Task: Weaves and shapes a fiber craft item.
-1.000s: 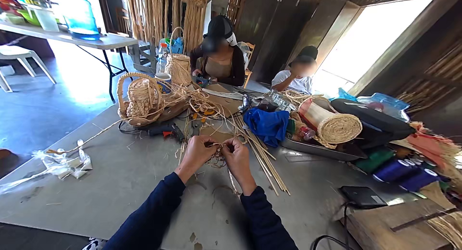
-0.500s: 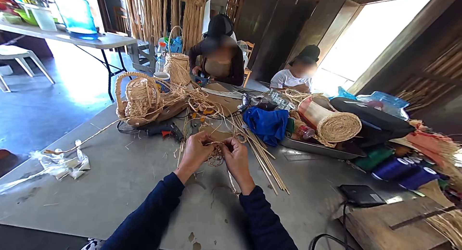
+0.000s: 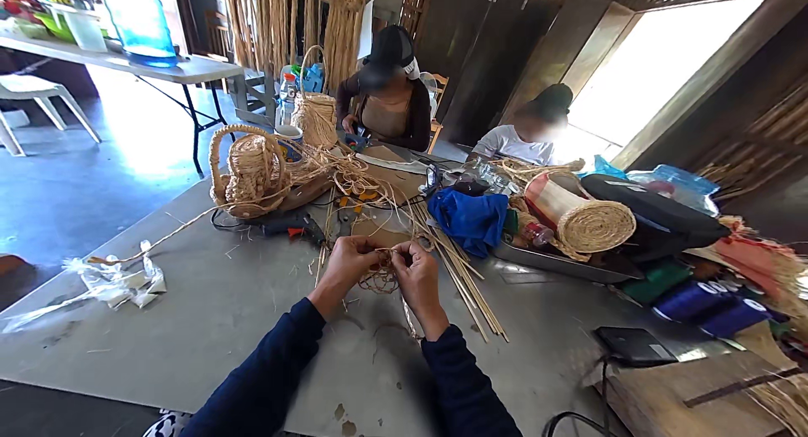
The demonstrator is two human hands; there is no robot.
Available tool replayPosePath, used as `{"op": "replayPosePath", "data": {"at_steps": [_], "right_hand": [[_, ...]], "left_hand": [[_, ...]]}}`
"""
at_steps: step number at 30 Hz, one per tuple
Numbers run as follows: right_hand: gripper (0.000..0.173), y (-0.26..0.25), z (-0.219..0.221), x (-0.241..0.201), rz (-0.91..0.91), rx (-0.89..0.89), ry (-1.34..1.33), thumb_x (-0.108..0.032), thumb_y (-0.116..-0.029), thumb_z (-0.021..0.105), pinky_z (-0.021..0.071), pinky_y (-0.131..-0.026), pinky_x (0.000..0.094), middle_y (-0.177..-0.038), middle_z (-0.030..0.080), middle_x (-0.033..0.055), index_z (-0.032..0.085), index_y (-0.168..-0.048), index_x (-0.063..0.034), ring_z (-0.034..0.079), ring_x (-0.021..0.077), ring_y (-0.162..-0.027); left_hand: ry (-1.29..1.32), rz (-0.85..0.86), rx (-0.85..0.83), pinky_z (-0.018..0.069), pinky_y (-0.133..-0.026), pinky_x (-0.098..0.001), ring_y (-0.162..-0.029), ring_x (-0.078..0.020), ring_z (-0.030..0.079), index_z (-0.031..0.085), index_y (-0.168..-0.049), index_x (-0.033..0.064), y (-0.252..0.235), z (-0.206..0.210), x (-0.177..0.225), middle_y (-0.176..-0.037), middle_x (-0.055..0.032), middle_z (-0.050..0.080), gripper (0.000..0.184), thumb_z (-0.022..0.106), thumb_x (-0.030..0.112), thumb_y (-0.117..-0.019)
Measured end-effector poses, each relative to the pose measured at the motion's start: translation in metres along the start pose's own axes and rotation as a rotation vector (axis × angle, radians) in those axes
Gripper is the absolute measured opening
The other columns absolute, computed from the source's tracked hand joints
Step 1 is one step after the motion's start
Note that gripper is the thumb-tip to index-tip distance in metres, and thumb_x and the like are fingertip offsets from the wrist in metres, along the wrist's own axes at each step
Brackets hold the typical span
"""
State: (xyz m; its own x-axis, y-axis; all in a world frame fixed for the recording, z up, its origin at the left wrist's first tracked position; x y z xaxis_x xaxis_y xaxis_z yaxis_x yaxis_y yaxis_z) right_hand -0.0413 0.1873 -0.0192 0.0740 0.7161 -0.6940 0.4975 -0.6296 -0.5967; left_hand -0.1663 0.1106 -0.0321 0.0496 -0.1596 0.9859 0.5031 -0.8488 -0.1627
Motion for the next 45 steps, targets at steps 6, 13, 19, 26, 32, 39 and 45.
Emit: {"op": "replayPosePath", "data": {"at_steps": [6,13,19,26,32,39,45], "right_hand": [[0.011,0.000,0.000,0.002,0.020,-0.001,-0.015,-0.003,-0.0900,0.063,0.0495,-0.064,0.0204,-0.078,0.067,0.0077,0.071,-0.092,0.0048,0.060,0.0051,-0.066],[0.011,0.001,0.002,0.004,0.014,0.016,-0.020,-0.002,-0.0890,0.063,0.0496,-0.064,0.0199,-0.077,0.067,0.0084,0.070,-0.092,0.0059,0.060,0.0047,-0.067],[0.011,0.000,0.002,0.002,0.012,0.026,-0.005,-0.002,-0.0890,0.065,0.0520,-0.067,0.0212,-0.080,0.069,0.0106,0.072,-0.093,0.0060,0.063,0.0072,-0.069],[0.018,-0.003,0.000,0.008,0.112,-0.076,-0.202,-0.004,-0.0929,0.066,0.0562,-0.074,0.0218,-0.092,0.071,0.0093,0.070,-0.107,0.0062,0.066,0.0062,-0.078],[0.018,-0.007,-0.009,0.019,0.270,-0.072,-0.357,-0.003,-0.1000,0.056,0.0583,-0.075,0.0244,-0.090,0.071,0.0077,0.069,-0.107,0.0067,0.069,0.0089,-0.079],[0.019,0.000,0.011,0.019,0.225,-0.210,-0.138,-0.014,-0.0868,0.077,0.0558,-0.074,0.0257,-0.083,0.071,0.0058,0.073,-0.096,0.0024,0.066,0.0062,-0.075],[0.011,-0.004,0.003,0.020,0.233,-0.079,-0.160,-0.009,-0.0904,0.073,0.0561,-0.072,0.0240,-0.080,0.071,0.0034,0.072,-0.094,0.0007,0.066,0.0045,-0.070]], "left_hand": [[0.000,0.008,0.035,0.0578,-0.074,-0.0283,-0.077,-0.0095,0.068,0.072,-0.100,-0.0014,-0.001,-0.003,-0.002,-0.088,-0.0054,0.071,0.013,0.061,0.005,-0.0970],[-0.066,0.036,0.000,0.0586,-0.077,-0.0253,-0.081,-0.0080,0.069,0.072,-0.103,-0.0026,-0.001,0.000,0.001,-0.094,-0.0067,0.072,0.016,0.072,0.000,-0.0877],[-0.176,0.034,0.026,0.0589,-0.079,-0.0265,-0.080,-0.0081,0.069,0.073,-0.103,-0.0004,-0.002,0.000,0.000,-0.093,-0.0066,0.073,0.014,0.074,0.002,-0.0892],[-0.288,0.057,0.115,0.0579,-0.080,-0.0290,-0.080,-0.0089,0.069,0.075,-0.103,0.0024,-0.003,-0.008,0.002,-0.092,-0.0055,0.074,0.013,0.072,0.007,-0.0910],[-0.188,0.092,0.274,0.0589,-0.079,-0.0283,-0.082,-0.0095,0.070,0.074,-0.102,0.0000,-0.001,-0.017,0.003,-0.093,-0.0075,0.074,0.014,0.074,0.001,-0.0887],[0.007,0.149,0.362,0.0569,-0.078,-0.0229,-0.082,-0.0057,0.068,0.073,-0.100,-0.0027,0.000,-0.016,0.001,-0.090,-0.0064,0.073,0.015,0.076,-0.004,-0.0854],[0.020,0.123,0.334,0.0578,-0.075,-0.0242,-0.081,-0.0075,0.069,0.072,-0.102,-0.0032,-0.002,-0.014,-0.006,-0.091,-0.0067,0.073,0.017,0.073,-0.005,-0.0854]]}}
Point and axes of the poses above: each hand's wrist, its own y-axis away from the middle knuckle, its own z-axis out of the palm, x = y × z, the point moved 5 cm from there along -y, towards the middle knuckle
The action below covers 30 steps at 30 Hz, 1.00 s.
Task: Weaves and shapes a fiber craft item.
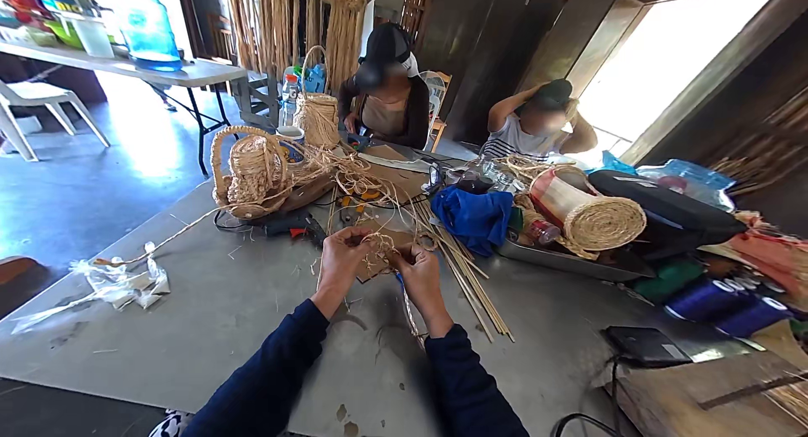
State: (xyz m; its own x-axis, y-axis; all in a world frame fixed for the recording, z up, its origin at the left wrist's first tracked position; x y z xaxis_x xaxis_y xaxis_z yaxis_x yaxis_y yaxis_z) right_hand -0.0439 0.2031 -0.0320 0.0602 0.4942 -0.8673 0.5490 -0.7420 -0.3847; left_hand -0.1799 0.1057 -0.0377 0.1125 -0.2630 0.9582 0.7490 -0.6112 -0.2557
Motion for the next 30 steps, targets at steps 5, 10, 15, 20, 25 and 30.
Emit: {"op": "replayPosePath", "data": {"at_steps": [5,10,15,20,25,30], "right_hand": [[0.009,-0.002,-0.003,-0.001,0.008,-0.011,-0.001,-0.009,-0.0903,0.073,0.0526,-0.068,0.0214,-0.078,0.070,0.0014,0.073,-0.094,-0.0004,0.062,0.0016,-0.067],[0.007,-0.001,-0.003,-0.003,-0.012,-0.014,-0.039,-0.004,-0.0896,0.072,0.0545,-0.068,0.0196,-0.080,0.071,0.0031,0.073,-0.094,0.0014,0.064,0.0017,-0.068],[0.016,0.002,-0.006,-0.010,-0.022,-0.056,-0.171,-0.004,-0.0950,0.059,0.0538,-0.077,0.0210,-0.094,0.070,0.0049,0.071,-0.104,0.0032,0.065,0.0040,-0.083],[0.006,-0.002,-0.008,-0.010,-0.090,-0.003,-0.094,-0.004,-0.0925,0.070,0.0538,-0.072,0.0167,-0.084,0.072,0.0028,0.073,-0.094,0.0017,0.065,0.0000,-0.075],[0.011,0.002,-0.007,-0.015,-0.140,0.071,0.091,-0.002,-0.0970,0.061,0.0503,-0.072,0.0196,-0.085,0.066,0.0084,0.068,-0.098,0.0068,0.060,0.0048,-0.075],[0.013,0.002,-0.005,-0.016,-0.181,0.123,0.161,-0.002,-0.0987,0.058,0.0517,-0.073,0.0241,-0.085,0.065,0.0109,0.066,-0.098,0.0079,0.062,0.0100,-0.076]], "left_hand": [[-0.079,0.023,-0.156,0.0543,-0.076,-0.0252,-0.080,-0.0057,0.064,0.071,-0.106,-0.0005,0.000,0.004,-0.001,-0.092,-0.0032,0.070,0.021,0.064,0.003,-0.0874],[-0.051,-0.029,-0.256,0.0576,-0.079,-0.0262,-0.083,-0.0068,0.068,0.071,-0.100,-0.0005,0.001,0.010,-0.006,-0.091,-0.0047,0.072,0.014,0.074,0.003,-0.0865],[-0.128,-0.023,-0.265,0.0580,-0.073,-0.0255,-0.073,-0.0056,0.067,0.071,-0.094,0.0006,0.001,0.009,-0.005,-0.083,-0.0020,0.071,0.009,0.075,0.006,-0.0878],[-0.212,-0.041,-0.329,0.0571,-0.074,-0.0252,-0.074,-0.0042,0.066,0.072,-0.095,0.0012,0.006,0.016,-0.003,-0.083,-0.0015,0.071,0.011,0.076,0.009,-0.0887],[-0.309,-0.102,-0.348,0.0567,-0.079,-0.0278,-0.080,-0.0071,0.067,0.073,-0.102,0.0002,0.008,0.018,-0.004,-0.092,-0.0056,0.072,0.015,0.076,0.010,-0.0902],[-0.329,-0.121,-0.326,0.0570,-0.077,-0.0275,-0.077,-0.0076,0.067,0.073,-0.098,0.0011,0.007,0.017,-0.008,-0.089,-0.0050,0.071,0.013,0.076,0.010,-0.0900]]}}
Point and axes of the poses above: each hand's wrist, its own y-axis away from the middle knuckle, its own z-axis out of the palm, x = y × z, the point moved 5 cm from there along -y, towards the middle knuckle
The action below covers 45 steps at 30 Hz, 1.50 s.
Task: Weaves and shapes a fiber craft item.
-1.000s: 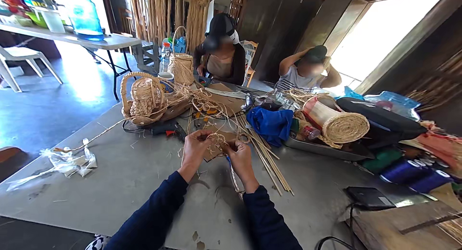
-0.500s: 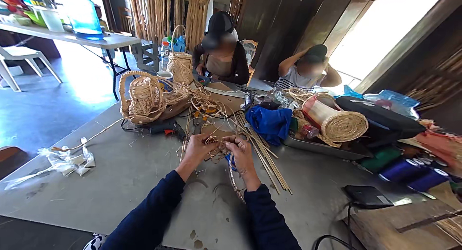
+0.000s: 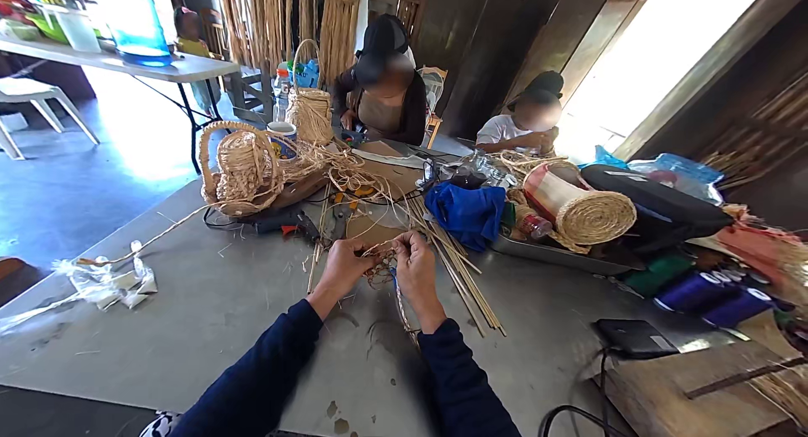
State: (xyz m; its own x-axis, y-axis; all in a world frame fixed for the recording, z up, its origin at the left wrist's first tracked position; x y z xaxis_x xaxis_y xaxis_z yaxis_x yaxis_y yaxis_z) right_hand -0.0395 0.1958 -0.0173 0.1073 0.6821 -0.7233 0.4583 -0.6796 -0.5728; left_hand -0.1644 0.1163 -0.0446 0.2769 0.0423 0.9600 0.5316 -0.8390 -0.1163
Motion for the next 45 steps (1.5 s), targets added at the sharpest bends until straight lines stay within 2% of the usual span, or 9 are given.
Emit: {"op": "replayPosePath", "data": {"at_steps": [8,13,19,26,29,33,38,42,45], "right_hand": [[0.013,0.000,0.003,0.002,-0.020,-0.015,0.024,-0.001,-0.0985,0.057,0.0515,-0.073,0.0246,-0.084,0.065,0.0111,0.066,-0.098,0.0082,0.061,0.0105,-0.075],[0.013,0.000,0.003,0.001,-0.014,-0.040,0.014,-0.001,-0.0981,0.058,0.0519,-0.074,0.0248,-0.085,0.066,0.0115,0.066,-0.099,0.0085,0.062,0.0101,-0.077],[0.014,0.001,0.006,-0.001,0.000,-0.089,0.012,0.000,-0.0982,0.057,0.0512,-0.075,0.0222,-0.086,0.067,0.0108,0.067,-0.100,0.0086,0.062,0.0082,-0.077],[0.013,0.001,0.008,0.000,0.047,-0.089,-0.059,-0.003,-0.0995,0.058,0.0499,-0.074,0.0205,-0.085,0.065,0.0081,0.066,-0.099,0.0074,0.060,0.0049,-0.077],[0.011,0.001,0.007,0.002,0.056,-0.053,-0.118,-0.002,-0.0988,0.059,0.0495,-0.073,0.0175,-0.084,0.065,0.0055,0.066,-0.098,0.0066,0.059,0.0014,-0.076],[0.011,0.000,0.008,0.004,0.090,-0.074,-0.230,-0.003,-0.0995,0.060,0.0511,-0.074,0.0171,-0.085,0.066,0.0039,0.067,-0.098,0.0051,0.061,0.0008,-0.076],[0.021,-0.003,-0.005,0.010,0.230,-0.112,-0.359,-0.008,-0.1060,0.050,0.0584,-0.074,0.0251,-0.085,0.069,0.0046,0.067,-0.105,0.0047,0.068,0.0081,-0.076],[0.013,-0.001,0.000,0.009,0.255,-0.188,-0.245,-0.010,-0.0992,0.065,0.0531,-0.068,0.0213,-0.082,0.069,0.0023,0.070,-0.097,0.0015,0.064,0.0043,-0.073],[0.011,0.002,0.008,0.005,0.216,-0.168,-0.251,-0.009,-0.0970,0.067,0.0524,-0.069,0.0192,-0.082,0.069,0.0014,0.071,-0.096,0.0017,0.063,0.0017,-0.072]], "left_hand": [[0.077,-0.015,-0.053,0.0576,-0.076,-0.0281,-0.077,-0.0090,0.067,0.070,-0.097,-0.0009,0.000,0.000,-0.003,-0.088,-0.0058,0.069,0.013,0.076,0.006,-0.0885],[0.088,0.076,-0.128,0.0559,-0.084,-0.0315,-0.087,-0.0098,0.067,0.071,-0.103,-0.0020,-0.001,-0.001,0.002,-0.095,-0.0077,0.071,0.020,0.076,0.007,-0.0859],[0.098,0.126,-0.065,0.0564,-0.081,-0.0294,-0.082,-0.0070,0.067,0.072,-0.098,0.0005,-0.003,-0.002,0.001,-0.089,-0.0044,0.071,0.019,0.072,0.019,-0.0951],[0.076,0.091,-0.050,0.0562,-0.081,-0.0267,-0.080,-0.0049,0.067,0.074,-0.100,0.0012,0.000,-0.004,0.006,-0.090,-0.0033,0.072,0.013,0.073,0.012,-0.0937],[0.132,0.081,-0.056,0.0577,-0.078,-0.0259,-0.076,-0.0046,0.068,0.073,-0.096,0.0010,-0.002,-0.001,0.001,-0.085,-0.0021,0.072,0.009,0.074,0.009,-0.0920],[0.246,0.078,0.042,0.0575,-0.074,-0.0248,-0.074,-0.0044,0.067,0.073,-0.094,0.0005,0.000,-0.003,-0.003,-0.083,-0.0015,0.072,0.005,0.072,0.005,-0.0918],[0.474,0.058,0.217,0.0594,-0.071,-0.0255,-0.072,-0.0076,0.069,0.071,-0.098,-0.0039,-0.002,-0.016,-0.005,-0.082,-0.0037,0.072,0.005,0.069,-0.002,-0.0929],[0.544,0.049,0.282,0.0586,-0.070,-0.0255,-0.069,-0.0083,0.067,0.071,-0.096,-0.0037,-0.003,-0.020,-0.006,-0.079,-0.0035,0.071,0.004,0.068,-0.003,-0.0930],[0.524,0.050,0.252,0.0589,-0.072,-0.0257,-0.071,-0.0087,0.068,0.072,-0.098,-0.0032,-0.003,-0.016,-0.007,-0.081,-0.0042,0.072,0.006,0.070,-0.001,-0.0929]]}}
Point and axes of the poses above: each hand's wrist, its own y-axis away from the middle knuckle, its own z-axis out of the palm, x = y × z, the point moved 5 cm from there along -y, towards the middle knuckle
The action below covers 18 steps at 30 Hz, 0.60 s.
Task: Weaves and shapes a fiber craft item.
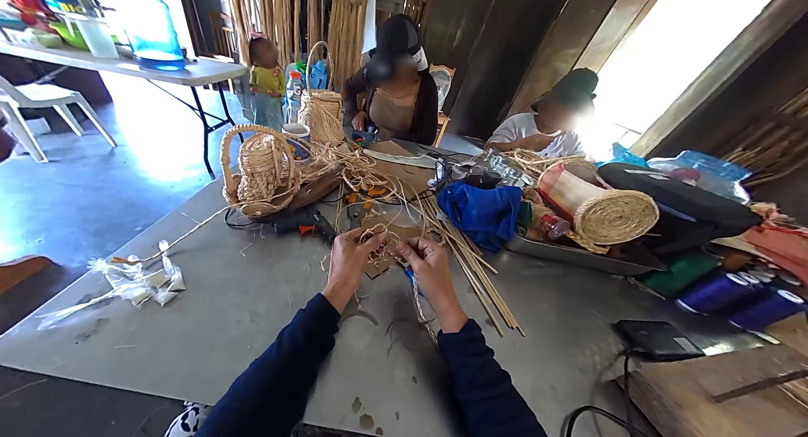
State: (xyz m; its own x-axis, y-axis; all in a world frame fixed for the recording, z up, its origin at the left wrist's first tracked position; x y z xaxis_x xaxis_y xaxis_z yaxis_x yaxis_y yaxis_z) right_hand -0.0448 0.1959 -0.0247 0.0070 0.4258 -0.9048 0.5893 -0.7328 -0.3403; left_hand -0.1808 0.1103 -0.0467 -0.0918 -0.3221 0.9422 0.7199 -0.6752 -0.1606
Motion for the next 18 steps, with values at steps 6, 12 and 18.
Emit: {"op": "replayPosePath", "data": {"at_steps": [6,12,18], "right_hand": [[0.007,-0.001,-0.005,0.003,-0.042,0.085,-0.149,0.000,-0.0952,0.066,0.0562,-0.070,0.0195,-0.080,0.070,0.0012,0.072,-0.092,0.0018,0.066,0.0035,-0.072],[0.010,0.000,-0.004,0.001,-0.001,0.054,-0.172,-0.003,-0.0992,0.062,0.0568,-0.068,0.0218,-0.080,0.068,0.0026,0.069,-0.097,0.0033,0.066,0.0057,-0.070],[0.009,0.001,-0.005,0.003,-0.178,0.177,0.028,0.000,-0.0941,0.065,0.0564,-0.072,0.0190,-0.084,0.072,0.0057,0.073,-0.096,0.0041,0.066,0.0024,-0.073]], "left_hand": [[-0.076,0.064,-0.027,0.0592,-0.071,-0.0235,-0.071,-0.0052,0.068,0.071,-0.097,-0.0034,0.003,0.006,0.004,-0.082,-0.0026,0.072,0.005,0.070,-0.002,-0.0926],[-0.201,0.071,-0.010,0.0597,-0.073,-0.0247,-0.075,-0.0058,0.069,0.072,-0.098,-0.0026,0.006,0.008,0.006,-0.087,-0.0043,0.073,0.007,0.071,0.002,-0.0938],[-0.371,0.210,0.021,0.0579,-0.080,-0.0259,-0.082,-0.0047,0.070,0.076,-0.099,0.0016,0.012,0.009,0.007,-0.090,-0.0039,0.075,0.009,0.072,0.008,-0.0937]]}}
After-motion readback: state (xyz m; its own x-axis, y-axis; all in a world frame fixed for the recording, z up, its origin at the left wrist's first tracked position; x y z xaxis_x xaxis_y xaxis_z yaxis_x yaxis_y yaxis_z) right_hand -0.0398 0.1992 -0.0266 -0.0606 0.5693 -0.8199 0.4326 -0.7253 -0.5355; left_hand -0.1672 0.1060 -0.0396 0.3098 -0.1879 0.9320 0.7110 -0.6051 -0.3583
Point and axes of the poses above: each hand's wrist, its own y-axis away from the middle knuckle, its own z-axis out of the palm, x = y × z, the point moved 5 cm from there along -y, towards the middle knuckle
